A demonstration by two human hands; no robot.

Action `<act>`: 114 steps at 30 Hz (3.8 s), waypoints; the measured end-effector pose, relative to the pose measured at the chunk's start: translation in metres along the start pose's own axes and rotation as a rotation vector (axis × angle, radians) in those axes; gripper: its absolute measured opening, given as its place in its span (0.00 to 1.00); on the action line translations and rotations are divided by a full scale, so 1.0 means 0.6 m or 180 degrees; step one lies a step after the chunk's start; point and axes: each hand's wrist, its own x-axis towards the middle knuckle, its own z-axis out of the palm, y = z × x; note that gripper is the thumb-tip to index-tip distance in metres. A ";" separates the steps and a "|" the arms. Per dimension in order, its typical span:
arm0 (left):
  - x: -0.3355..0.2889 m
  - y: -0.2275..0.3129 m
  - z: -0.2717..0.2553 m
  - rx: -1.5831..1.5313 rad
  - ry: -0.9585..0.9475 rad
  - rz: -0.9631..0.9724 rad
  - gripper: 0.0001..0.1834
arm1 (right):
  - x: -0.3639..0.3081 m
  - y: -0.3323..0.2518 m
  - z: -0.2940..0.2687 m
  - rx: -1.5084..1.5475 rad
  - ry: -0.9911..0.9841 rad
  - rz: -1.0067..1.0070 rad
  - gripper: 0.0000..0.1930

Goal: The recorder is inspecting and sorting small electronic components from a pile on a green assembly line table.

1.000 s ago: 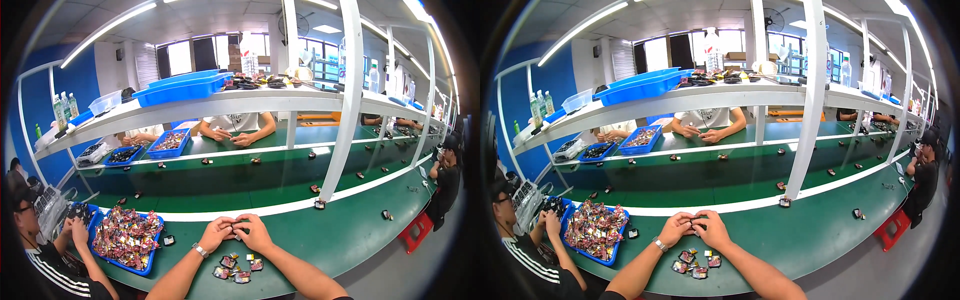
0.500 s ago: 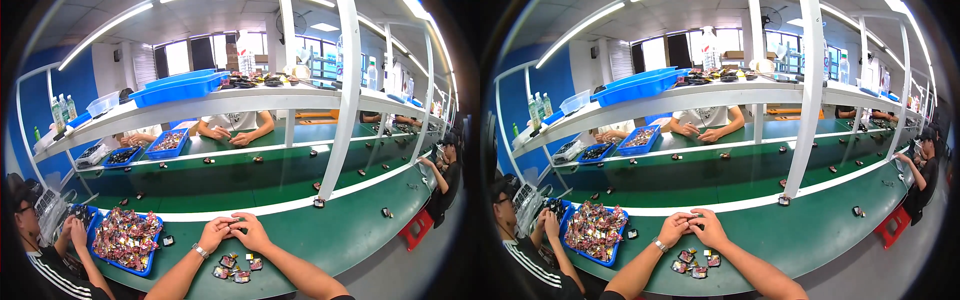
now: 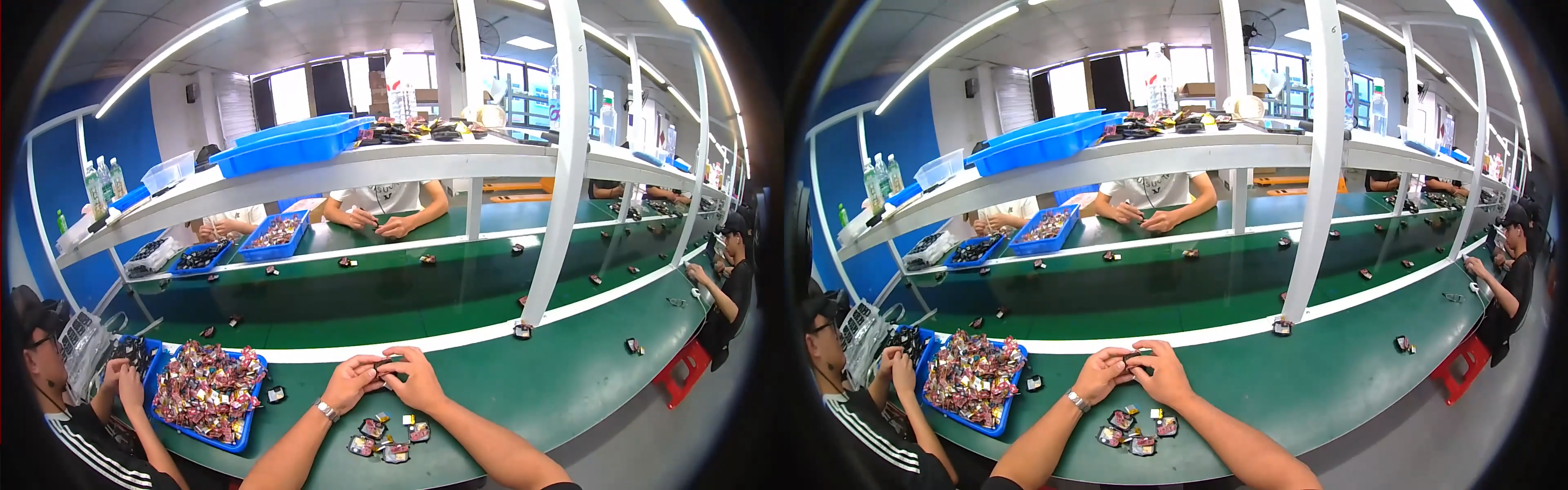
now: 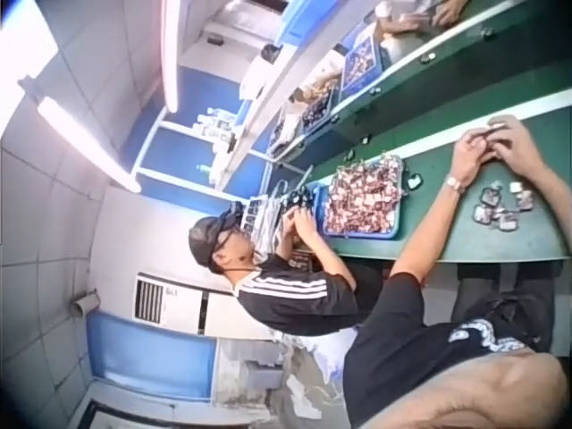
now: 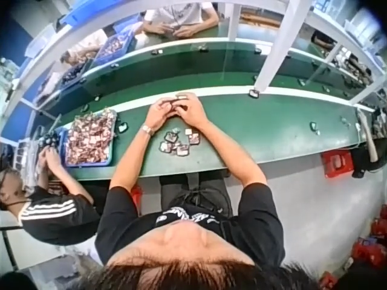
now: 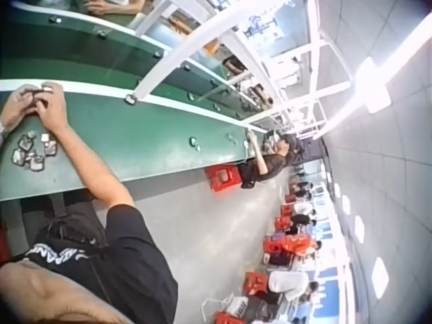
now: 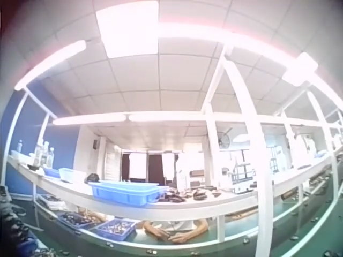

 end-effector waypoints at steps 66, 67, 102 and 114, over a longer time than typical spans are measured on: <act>0.003 -0.005 0.008 0.0276 0.0338 0.0127 0.14 | 0.013 -0.011 -0.024 -0.0223 -0.0502 0.0004 0.06; 0.003 -0.005 0.009 0.0277 0.0336 0.0129 0.14 | 0.013 -0.011 -0.026 -0.0224 -0.0500 0.0002 0.06; -0.001 -0.006 0.014 0.0254 0.0243 0.0195 0.14 | 0.005 0.008 -0.006 0.0261 -0.0483 0.0147 0.10; 0.001 -0.003 0.011 0.0254 0.0336 0.0037 0.15 | 0.011 -0.011 -0.006 0.0366 -0.0024 0.0404 0.10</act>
